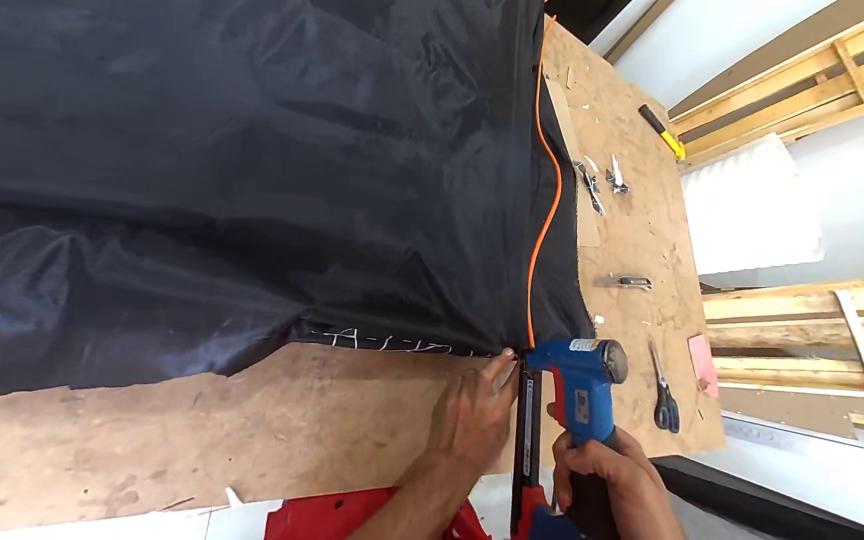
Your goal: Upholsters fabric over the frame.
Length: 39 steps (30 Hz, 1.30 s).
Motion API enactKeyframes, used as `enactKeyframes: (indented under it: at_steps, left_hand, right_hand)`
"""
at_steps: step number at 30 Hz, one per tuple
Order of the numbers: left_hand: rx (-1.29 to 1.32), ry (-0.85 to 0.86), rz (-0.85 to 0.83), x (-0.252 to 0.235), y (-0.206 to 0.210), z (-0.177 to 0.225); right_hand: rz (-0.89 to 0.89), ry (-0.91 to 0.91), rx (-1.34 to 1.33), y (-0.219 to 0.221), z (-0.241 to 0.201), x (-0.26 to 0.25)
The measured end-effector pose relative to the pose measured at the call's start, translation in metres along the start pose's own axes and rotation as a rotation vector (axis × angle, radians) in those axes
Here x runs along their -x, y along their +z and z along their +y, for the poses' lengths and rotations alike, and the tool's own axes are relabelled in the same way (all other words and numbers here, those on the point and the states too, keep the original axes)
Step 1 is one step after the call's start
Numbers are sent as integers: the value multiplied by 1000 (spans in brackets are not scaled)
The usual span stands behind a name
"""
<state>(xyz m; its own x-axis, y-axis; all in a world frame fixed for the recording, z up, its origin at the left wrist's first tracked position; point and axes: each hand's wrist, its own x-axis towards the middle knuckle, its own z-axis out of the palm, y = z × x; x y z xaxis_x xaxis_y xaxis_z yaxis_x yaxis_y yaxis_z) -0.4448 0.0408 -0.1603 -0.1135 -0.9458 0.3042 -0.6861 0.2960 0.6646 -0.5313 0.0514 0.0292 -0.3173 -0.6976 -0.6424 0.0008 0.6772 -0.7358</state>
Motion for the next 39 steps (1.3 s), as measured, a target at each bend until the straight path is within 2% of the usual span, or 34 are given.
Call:
enactKeyframes:
  at_steps: [3,5,7,9,11,12,15,17,20,22,25,28,29,30,31,32,33,37,39]
  left_hand:
    - [68,17,-17,1,-2,-2]
    - [151,73,-82,4,-11,-9]
    - [319,120,-206,5,-34,-26]
    - [396,152,-121,-1,-74,-45]
    - [208,243,45,-26,-122,-66]
    - [71,300,72,-43,-143,-75]
    - [-313,506,-116,-96,-183,-97]
    - [-403,641,-230,-110,-188,-108]
    - [-362,761,-328,-116,-190,-113]
    - [-303,804,-390,-118,-189,-115]
    - [-153,925,-367,-121,-186,-123]
    - [-9,980,-350,-120,-181,-135]
    - [4,958,-430,-120,-183,-136]
    - [-18,896,-597,-124,-191,-132]
    - [-65,782,-866,-134,-204,-120]
    - [-99,726,-1057,-143,-210,-112]
    - [-116,733,-1148,-149,-210,-110]
    - [-118,754,-1253,-155,-209,-111]
    - [-75,744,-1163,-151,-208,-115]
  right_hand:
    - [-3,55,116,1,-5,2]
    - [-70,78,173,-15,-11,8]
    - [-140,50,177,-42,-13,19]
    - [-132,25,158,-67,-4,28]
    - [-96,7,185,-87,7,30]
    - [-90,1,224,-95,11,29]
    - [-168,-47,411,-107,9,10]
    - [-237,-75,542,-105,7,3]
    - [-279,-132,690,-91,7,11]
    - [-270,-111,660,-74,6,23]
    - [-211,6,397,-36,6,41]
    - [-63,94,38,4,12,48]
    - [-15,91,-50,17,13,47]
    - [30,78,-119,29,14,46]
    - [74,61,-161,40,13,43]
    - [116,39,-177,50,12,42]
    - [151,15,-170,58,10,40]
    - [224,-15,-55,76,4,36]
    - [251,2,14,79,3,35]
